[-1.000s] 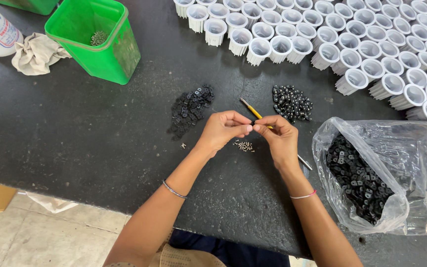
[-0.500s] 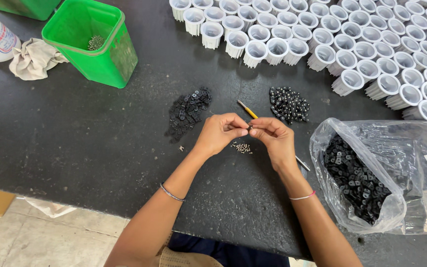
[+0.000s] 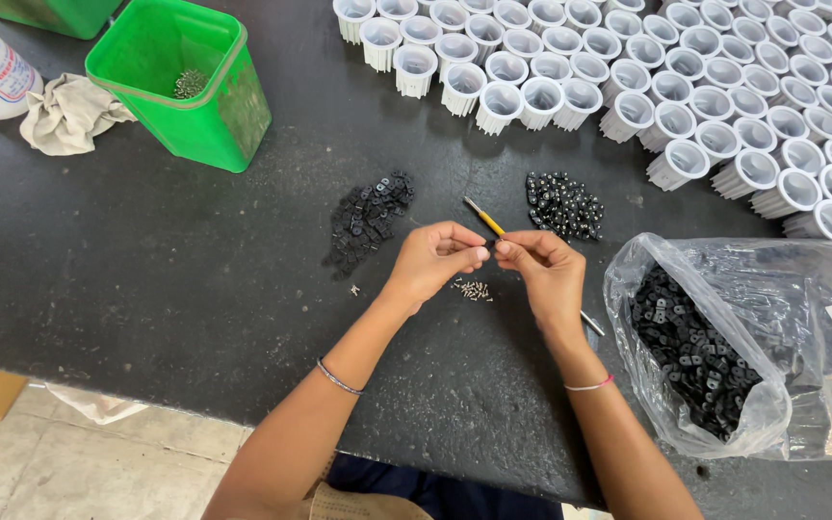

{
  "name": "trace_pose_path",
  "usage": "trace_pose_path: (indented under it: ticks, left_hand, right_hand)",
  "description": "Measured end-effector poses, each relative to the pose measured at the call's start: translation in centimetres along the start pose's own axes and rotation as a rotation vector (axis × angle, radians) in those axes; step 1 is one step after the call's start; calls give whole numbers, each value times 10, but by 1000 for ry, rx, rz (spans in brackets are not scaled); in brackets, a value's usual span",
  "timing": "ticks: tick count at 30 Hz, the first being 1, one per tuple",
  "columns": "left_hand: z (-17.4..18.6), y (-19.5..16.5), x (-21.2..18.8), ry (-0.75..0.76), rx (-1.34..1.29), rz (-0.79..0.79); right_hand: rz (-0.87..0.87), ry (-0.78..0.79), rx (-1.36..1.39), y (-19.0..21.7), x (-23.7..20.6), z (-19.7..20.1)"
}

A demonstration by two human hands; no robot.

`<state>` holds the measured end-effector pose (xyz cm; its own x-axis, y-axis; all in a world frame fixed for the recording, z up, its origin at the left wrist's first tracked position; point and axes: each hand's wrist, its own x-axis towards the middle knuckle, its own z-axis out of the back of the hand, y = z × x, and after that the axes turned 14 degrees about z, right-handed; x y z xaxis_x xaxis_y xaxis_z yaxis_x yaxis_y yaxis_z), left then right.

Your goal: The person sits at a workbench assembling small black plastic components. They pick up a black plastic piece and a small metal pin, press the pin into the piece by hand, occasionally use a pencil-like tool to help seat the pin, and place finished pieces in a pile, with completed pieces collected into a green bin.

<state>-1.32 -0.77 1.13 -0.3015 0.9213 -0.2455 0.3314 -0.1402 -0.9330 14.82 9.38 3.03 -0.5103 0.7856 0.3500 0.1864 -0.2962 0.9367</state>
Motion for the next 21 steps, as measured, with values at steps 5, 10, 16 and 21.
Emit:
trace_pose_path:
  ticks: [5, 10, 16, 21]
  left_hand:
    - [2, 0, 1, -6, -18, -26]
    - [3, 0, 1, 19, 1, -37]
    - [3, 2, 2, 20, 22, -63]
    - [2, 3, 1, -11, 107, -86]
  right_hand:
    - [14, 46, -59, 2, -1, 1]
    - [9, 69, -39, -3, -2, 0]
    - [-2, 73, -13, -7, -1, 2]
    - [0, 88, -10, -6, -2, 2]
